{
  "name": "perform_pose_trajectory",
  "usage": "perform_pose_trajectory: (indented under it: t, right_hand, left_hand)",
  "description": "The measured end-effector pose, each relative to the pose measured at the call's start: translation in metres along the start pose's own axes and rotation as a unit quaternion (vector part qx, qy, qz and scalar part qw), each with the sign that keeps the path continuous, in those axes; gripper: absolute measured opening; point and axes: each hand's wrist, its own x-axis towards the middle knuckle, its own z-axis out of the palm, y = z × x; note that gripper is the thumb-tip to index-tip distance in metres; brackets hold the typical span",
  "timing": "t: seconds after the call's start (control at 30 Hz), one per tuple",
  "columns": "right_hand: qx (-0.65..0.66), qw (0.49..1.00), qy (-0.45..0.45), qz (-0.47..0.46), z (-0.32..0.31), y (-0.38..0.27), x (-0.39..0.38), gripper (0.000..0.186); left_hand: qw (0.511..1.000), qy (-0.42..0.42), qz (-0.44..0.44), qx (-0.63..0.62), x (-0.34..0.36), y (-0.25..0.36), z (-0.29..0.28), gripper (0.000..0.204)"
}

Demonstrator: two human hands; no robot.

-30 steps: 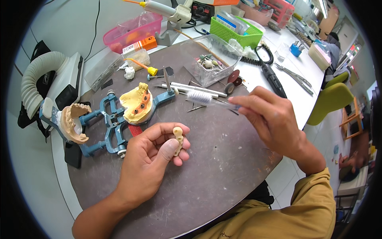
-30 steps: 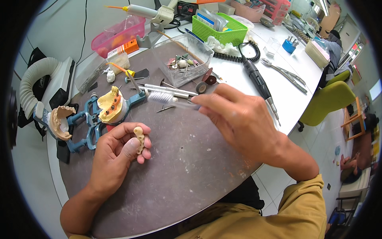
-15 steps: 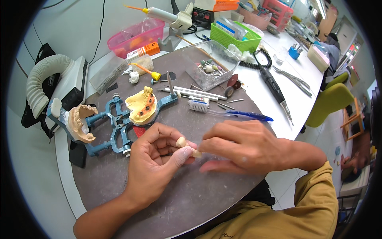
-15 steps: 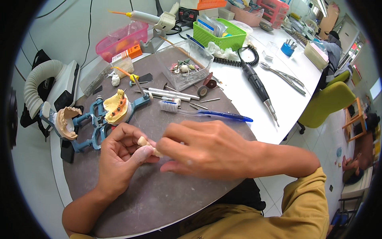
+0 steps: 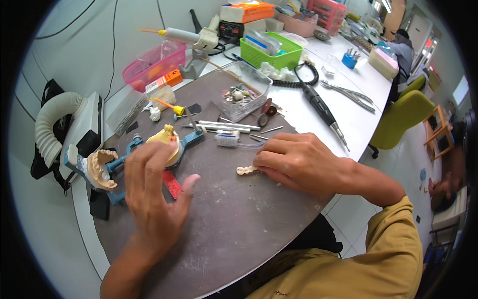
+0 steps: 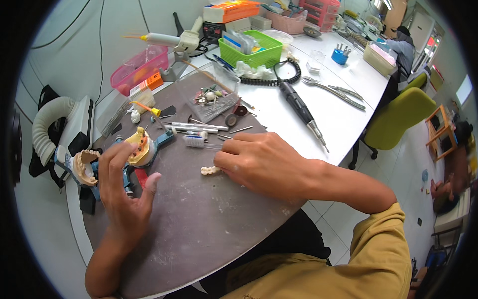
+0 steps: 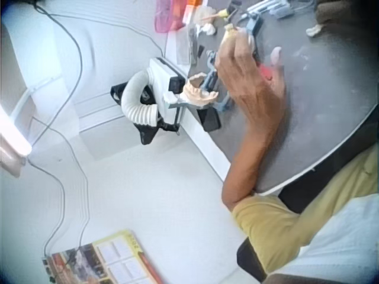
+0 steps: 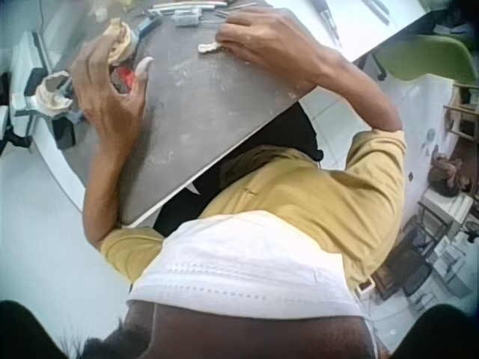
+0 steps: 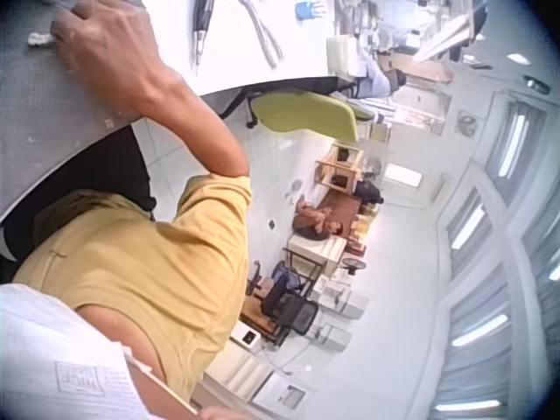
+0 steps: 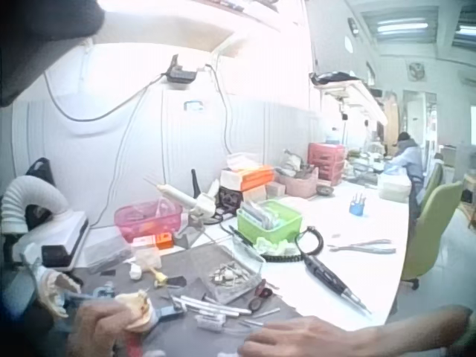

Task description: The person cleans a set of dentures using a toothbrush and water, then uses a rotary tool to refine the edges and surfaces of the prosthetic teeth, and finally uses a craft knife to remove excess material from a dental cast.

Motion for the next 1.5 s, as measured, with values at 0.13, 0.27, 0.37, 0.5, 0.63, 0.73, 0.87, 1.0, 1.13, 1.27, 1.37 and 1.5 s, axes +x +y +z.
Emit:
perform_pose_trajectory:
  t: [0.13,0.27,0.37,0.5,0.63,0.73,0.87,1.0,1.13,1.27,1.37,1.5]
  right_hand:
    - [-0.025,0.999,-0.018,0.019,-0.006,0.013,-0.013,0.004]
    - [0.000,0.998,0.054,0.022,-0.008,0.027,-0.016,0.006]
    - [0.081,0.992,0.080,0.060,-0.015,0.039,-0.003,0.008]
    - [0.032,0.998,0.032,0.042,-0.003,0.052,0.023,0.007]
    - [-0.078,0.995,-0.048,0.049,0.006,0.048,0.037,0.008]
    - [-0.085,0.994,-0.038,0.055,0.005,0.044,0.039,0.008]
    - [-0.064,0.994,0.063,0.055,0.009,0.047,0.033,0.013]
    - [-0.012,0.984,0.170,0.052,-0.004,0.047,0.017,0.013]
    - [0.109,0.943,0.301,0.089,-0.043,0.035,-0.011,0.007]
    - [0.179,0.914,0.344,0.115,-0.069,0.021,-0.043,0.031]
    - [0.157,0.942,0.267,0.130,-0.072,0.006,-0.050,0.036]
    - [0.114,0.970,0.201,0.074,-0.051,0.003,-0.052,0.022]
  left_hand:
    - [0.991,-0.089,-0.020,0.102,0.002,-0.020,0.009,0.077]
    - [0.981,-0.153,-0.108,0.060,0.009,-0.030,0.009,0.072]
    - [0.971,-0.172,-0.165,0.027,0.013,-0.026,0.010,0.066]
    - [0.972,-0.165,-0.165,0.021,0.012,-0.023,0.004,0.063]
    - [0.972,-0.171,-0.161,0.023,0.006,-0.001,-0.015,0.064]
    - [0.969,-0.184,-0.150,0.062,0.009,0.020,-0.029,0.067]
    - [0.968,-0.190,-0.148,0.068,0.012,0.042,-0.034,0.065]
    - [0.964,-0.197,-0.149,0.102,0.009,0.050,-0.030,0.065]
    - [0.962,-0.206,-0.151,0.096,0.005,0.046,-0.025,0.066]
    - [0.968,-0.201,-0.131,0.071,-0.003,0.037,-0.014,0.065]
    - [0.970,-0.187,-0.145,0.055,-0.013,0.032,-0.011,0.067]
    - [0.971,-0.173,-0.164,-0.005,-0.013,0.026,-0.005,0.071]
